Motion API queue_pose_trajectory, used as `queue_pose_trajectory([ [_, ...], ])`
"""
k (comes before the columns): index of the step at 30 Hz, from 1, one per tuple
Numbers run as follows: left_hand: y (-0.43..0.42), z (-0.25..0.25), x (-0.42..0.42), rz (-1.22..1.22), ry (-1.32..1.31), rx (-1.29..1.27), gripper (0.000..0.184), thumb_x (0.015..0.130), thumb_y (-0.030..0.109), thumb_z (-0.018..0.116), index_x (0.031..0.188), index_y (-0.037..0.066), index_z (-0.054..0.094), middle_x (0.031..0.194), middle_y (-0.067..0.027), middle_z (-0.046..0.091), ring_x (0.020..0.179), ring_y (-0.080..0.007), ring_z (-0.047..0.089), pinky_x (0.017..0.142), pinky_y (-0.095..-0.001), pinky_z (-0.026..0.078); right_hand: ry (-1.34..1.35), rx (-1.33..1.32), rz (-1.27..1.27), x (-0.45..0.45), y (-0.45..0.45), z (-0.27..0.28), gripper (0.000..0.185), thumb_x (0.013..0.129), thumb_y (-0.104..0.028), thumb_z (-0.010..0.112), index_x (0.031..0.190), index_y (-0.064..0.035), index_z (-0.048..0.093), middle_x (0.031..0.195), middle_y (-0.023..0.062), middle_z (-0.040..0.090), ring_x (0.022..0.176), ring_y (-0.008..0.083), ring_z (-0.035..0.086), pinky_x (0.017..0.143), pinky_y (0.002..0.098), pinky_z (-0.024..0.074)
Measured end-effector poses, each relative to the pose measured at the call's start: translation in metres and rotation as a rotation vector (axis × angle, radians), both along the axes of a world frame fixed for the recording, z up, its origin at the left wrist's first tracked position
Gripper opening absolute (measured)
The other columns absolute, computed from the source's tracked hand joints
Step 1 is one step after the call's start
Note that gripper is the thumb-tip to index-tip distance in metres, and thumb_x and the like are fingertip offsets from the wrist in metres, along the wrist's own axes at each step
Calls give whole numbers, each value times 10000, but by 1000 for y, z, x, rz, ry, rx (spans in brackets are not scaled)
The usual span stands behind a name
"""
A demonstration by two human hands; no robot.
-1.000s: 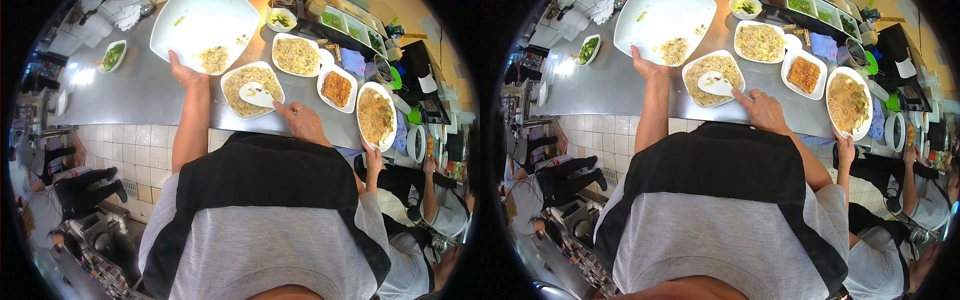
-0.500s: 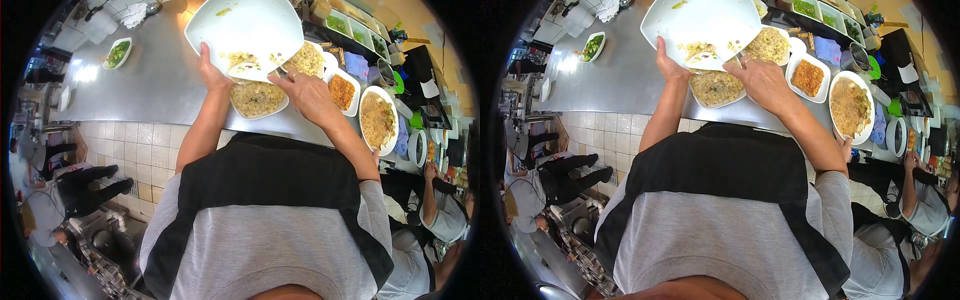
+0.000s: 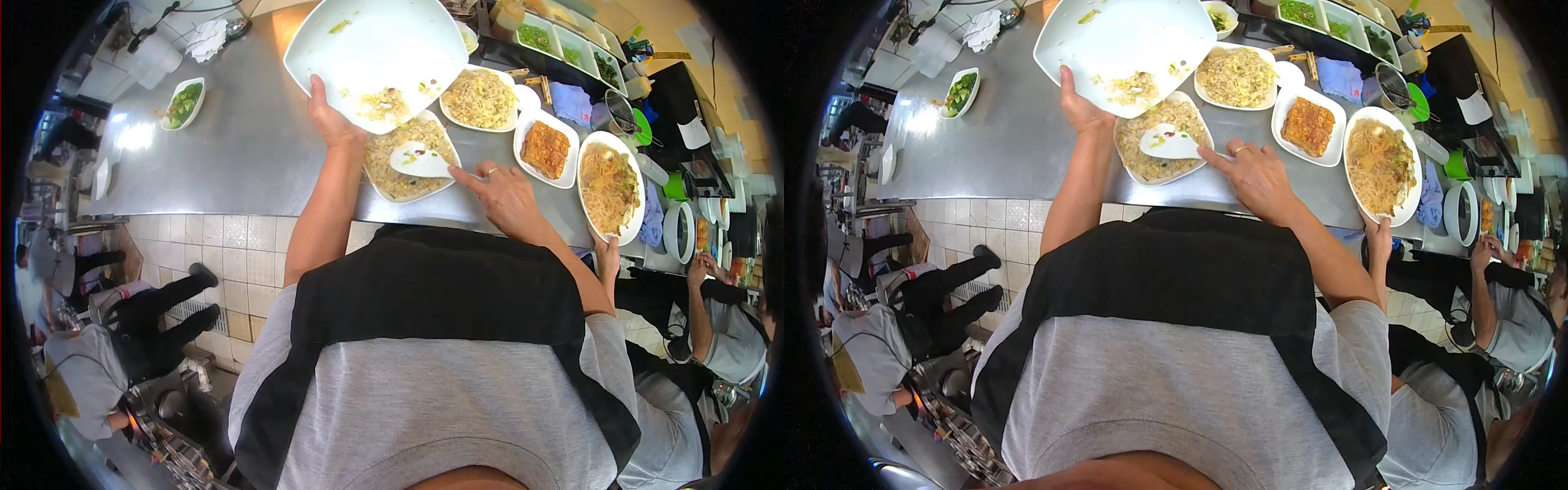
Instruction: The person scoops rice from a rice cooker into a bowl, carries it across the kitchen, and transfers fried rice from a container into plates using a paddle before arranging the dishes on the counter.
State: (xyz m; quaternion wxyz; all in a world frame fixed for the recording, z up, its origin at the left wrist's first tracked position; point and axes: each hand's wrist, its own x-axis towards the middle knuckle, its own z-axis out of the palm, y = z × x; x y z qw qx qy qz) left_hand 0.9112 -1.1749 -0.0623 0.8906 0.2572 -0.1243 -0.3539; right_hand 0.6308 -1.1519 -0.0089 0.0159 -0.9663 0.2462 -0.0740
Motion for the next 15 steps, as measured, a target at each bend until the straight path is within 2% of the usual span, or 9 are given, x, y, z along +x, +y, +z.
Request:
queue_pose_trajectory([
  [2, -4, 8, 2, -68, 12, 14, 564, 925, 399, 433, 1350, 40, 344, 1292, -151, 474, 1173, -330, 484, 979, -456, 409, -76, 99, -12, -5, -7, 5, 504, 783, -17, 548, 1243, -224, 560, 898, 86, 582, 762, 243, 597, 636, 362, 467],
  [6, -19, 37, -16, -99, 32, 67, 548, 927, 399, 433, 1331, 35, 369, 1270, -148, 495, 1155, -319, 500, 968, -451, 418, -246, 112, -122, -13, -39, 30, 473, 804, -36, 552, 1244, -210, 554, 890, 99, 578, 705, 280, 591, 620, 389, 490],
  [8, -30, 46, -28, -125, 42, 115, 540, 927, 391, 438, 1322, 27, 378, 1254, -150, 507, 1144, -313, 508, 961, -447, 424, -272, 60, -257, -10, -59, 40, 448, 820, -43, 546, 1244, -187, 548, 908, 116, 578, 723, 302, 595, 636, 404, 494],
  [12, -67, 32, -46, -143, -64, 13, 513, 937, 357, 435, 1309, 7, 387, 1228, -159, 523, 1107, -310, 533, 942, -432, 436, -240, -82, -445, -3, -84, 39, 418, 844, -58, 533, 1254, -138, 524, 953, 151, 576, 776, 344, 604, 664, 426, 500],
  [13, -75, 32, -52, -144, -75, -1, 505, 940, 348, 432, 1307, 3, 389, 1224, -161, 525, 1099, -310, 538, 936, -430, 440, -196, 4, -454, -2, -88, 33, 423, 847, -69, 526, 1266, -120, 505, 975, 171, 569, 829, 349, 606, 701, 431, 499],
  [15, -93, 27, -58, -152, -82, -30, 494, 943, 337, 430, 1301, -1, 395, 1216, -163, 530, 1087, -308, 546, 927, -425, 447, -160, 60, -346, 0, -83, 26, 415, 852, -71, 520, 1264, -125, 510, 965, 169, 568, 842, 347, 602, 721, 434, 493],
])
